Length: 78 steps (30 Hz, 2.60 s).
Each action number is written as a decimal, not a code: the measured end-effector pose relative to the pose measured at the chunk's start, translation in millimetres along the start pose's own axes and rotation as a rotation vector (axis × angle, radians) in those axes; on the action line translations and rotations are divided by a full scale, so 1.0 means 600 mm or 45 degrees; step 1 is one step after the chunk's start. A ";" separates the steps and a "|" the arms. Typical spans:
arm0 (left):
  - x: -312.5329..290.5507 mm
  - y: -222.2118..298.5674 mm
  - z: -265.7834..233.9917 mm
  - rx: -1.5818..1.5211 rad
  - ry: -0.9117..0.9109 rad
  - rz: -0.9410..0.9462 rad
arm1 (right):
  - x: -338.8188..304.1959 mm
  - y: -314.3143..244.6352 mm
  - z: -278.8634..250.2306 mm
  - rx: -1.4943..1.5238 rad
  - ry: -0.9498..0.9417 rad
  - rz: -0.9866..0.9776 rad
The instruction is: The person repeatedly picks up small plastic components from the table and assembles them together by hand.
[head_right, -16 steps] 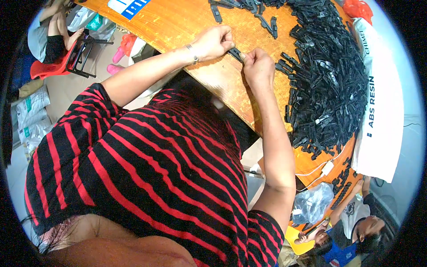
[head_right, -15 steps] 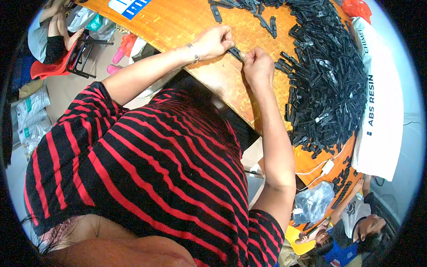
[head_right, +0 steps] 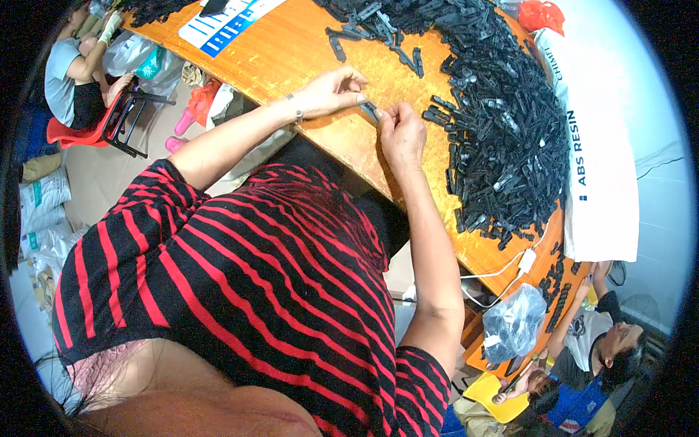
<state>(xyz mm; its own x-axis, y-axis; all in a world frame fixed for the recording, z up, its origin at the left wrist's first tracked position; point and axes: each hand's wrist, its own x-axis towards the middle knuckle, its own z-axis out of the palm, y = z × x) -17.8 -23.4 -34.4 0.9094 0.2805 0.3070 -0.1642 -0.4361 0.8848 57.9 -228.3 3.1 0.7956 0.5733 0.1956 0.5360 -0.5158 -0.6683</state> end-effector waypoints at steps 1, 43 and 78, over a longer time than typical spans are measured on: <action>-0.006 0.023 -0.005 -0.008 -0.013 -0.009 | -0.011 -0.010 -0.011 0.038 0.050 -0.039; 0.122 -0.026 -0.162 1.144 -0.027 0.470 | -0.003 -0.029 -0.009 -0.236 -0.146 -0.189; 0.036 0.027 0.018 -0.121 -0.237 -0.401 | 0.019 -0.003 -0.025 0.588 -0.273 0.578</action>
<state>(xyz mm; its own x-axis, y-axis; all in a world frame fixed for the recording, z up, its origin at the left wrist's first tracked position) 3.4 -33.4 -17.4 0.9734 0.2240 -0.0469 0.1081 -0.2694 0.9569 70.4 -230.3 16.9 0.8143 0.5020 -0.2913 -0.0515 -0.4375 -0.8977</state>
